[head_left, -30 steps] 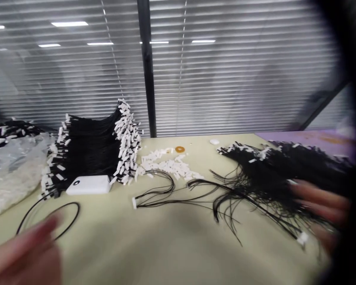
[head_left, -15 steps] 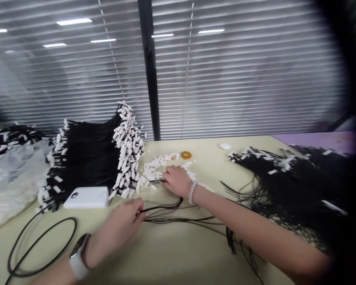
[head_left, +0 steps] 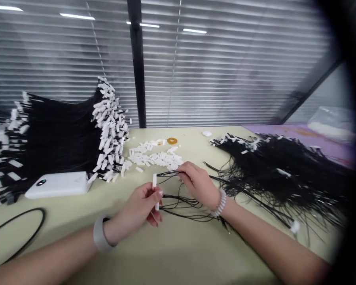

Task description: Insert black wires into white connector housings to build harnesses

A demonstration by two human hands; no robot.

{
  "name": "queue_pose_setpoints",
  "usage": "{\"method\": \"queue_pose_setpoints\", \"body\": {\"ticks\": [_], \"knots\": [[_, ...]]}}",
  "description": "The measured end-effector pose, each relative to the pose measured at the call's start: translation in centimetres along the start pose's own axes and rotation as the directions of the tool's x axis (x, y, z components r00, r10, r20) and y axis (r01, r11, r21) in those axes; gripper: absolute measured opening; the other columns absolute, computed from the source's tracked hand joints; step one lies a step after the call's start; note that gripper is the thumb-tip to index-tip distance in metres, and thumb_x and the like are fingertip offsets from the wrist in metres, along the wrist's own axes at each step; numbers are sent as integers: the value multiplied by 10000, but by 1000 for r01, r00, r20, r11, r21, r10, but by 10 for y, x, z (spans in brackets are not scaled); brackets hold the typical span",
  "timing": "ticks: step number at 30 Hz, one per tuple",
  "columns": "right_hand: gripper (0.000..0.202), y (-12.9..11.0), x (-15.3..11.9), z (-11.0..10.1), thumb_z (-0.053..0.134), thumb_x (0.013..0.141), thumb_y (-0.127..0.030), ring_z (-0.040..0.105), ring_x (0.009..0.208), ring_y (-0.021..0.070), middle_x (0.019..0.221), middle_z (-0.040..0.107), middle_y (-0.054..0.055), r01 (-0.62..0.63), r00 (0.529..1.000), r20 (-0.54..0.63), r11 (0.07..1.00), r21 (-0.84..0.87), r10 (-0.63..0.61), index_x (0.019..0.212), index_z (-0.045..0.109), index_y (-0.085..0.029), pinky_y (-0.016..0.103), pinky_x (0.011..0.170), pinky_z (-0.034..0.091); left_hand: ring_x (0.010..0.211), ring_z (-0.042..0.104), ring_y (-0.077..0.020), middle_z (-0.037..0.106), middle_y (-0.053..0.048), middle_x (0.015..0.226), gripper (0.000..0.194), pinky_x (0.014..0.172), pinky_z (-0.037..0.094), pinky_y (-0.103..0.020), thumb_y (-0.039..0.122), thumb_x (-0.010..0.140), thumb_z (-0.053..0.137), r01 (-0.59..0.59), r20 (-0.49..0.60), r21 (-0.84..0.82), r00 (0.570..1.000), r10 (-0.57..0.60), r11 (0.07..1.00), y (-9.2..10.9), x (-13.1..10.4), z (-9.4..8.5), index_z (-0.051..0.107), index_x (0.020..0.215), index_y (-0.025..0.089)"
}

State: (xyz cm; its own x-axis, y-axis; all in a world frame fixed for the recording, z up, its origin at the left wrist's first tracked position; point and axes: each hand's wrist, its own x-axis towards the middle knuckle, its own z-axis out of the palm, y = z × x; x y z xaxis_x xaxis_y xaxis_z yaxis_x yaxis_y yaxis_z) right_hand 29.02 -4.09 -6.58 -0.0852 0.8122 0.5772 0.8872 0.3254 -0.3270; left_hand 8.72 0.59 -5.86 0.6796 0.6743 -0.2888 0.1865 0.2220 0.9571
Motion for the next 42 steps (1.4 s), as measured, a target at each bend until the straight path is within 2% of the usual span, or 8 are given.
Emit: {"method": "queue_pose_setpoints", "body": {"ticks": [9,14,16,18,23,29,35,42], "knots": [[243,8,-4,10,372,863,-95,548,865,138,919,600,62,143,989,24,989,22,-144,1005,553,-175,290,765,480,411,436,-31,468,48,664,293,372,362,-144,464,829,475,-37,-96,-150,995,23,988,-9,-4,-5,480,839,171],[331,-6,4,-23,500,838,-203,480,1080,201,1152,531,89,132,991,-15,991,-7,-133,1168,484,-193,397,920,420,412,427,-37,475,42,673,304,377,348,-158,473,825,476,-49,-117,-138,993,32,989,-9,-3,-4,476,804,170],[314,-22,6,-39,531,818,-193,509,1029,195,1076,565,79,114,989,-97,993,11,-112,1130,506,-200,375,889,440,417,416,-42,469,40,659,307,379,346,-162,477,822,479,-60,-145,-150,989,38,987,-10,-3,-5,476,808,170],[210,-38,5,-47,515,824,-153,559,844,148,888,605,44,121,993,-15,988,94,-120,1021,560,-208,297,754,486,427,413,-49,471,35,656,315,380,341,-165,485,825,469,-72,-162,-142,986,49,987,-12,-3,-5,480,818,170],[189,-47,-5,-24,448,866,-145,541,905,142,958,621,45,163,959,205,974,161,-194,977,597,-182,297,827,456,414,404,-46,491,33,651,315,386,327,-165,469,837,460,-102,-133,-74,987,92,992,-14,-5,-4,444,738,170],[162,-40,-22,-17,510,828,-182,518,844,160,926,548,90,102,991,92,995,-16,-100,933,630,-158,282,719,444,414,427,-43,502,36,660,283,387,337,-159,450,848,455,-102,-141,-62,986,93,993,-14,-6,-1,494,826,171],[189,-44,-21,-18,456,862,-183,501,768,151,747,578,45,154,953,274,986,-58,-133,842,642,-155,317,735,387,422,453,-46,507,36,676,266,407,372,-170,435,855,454,-91,-101,-43,991,86,995,-14,-6,-1,493,825,173],[183,-41,-26,-17,456,859,-209,476,750,155,719,579,42,111,954,289,989,-94,-79,827,627,-152,315,727,362,439,485,-45,521,31,689,275,427,392,-165,431,863,442,-94,-120,-6,988,92,996,-13,-8,-2,450,772,171]]}}
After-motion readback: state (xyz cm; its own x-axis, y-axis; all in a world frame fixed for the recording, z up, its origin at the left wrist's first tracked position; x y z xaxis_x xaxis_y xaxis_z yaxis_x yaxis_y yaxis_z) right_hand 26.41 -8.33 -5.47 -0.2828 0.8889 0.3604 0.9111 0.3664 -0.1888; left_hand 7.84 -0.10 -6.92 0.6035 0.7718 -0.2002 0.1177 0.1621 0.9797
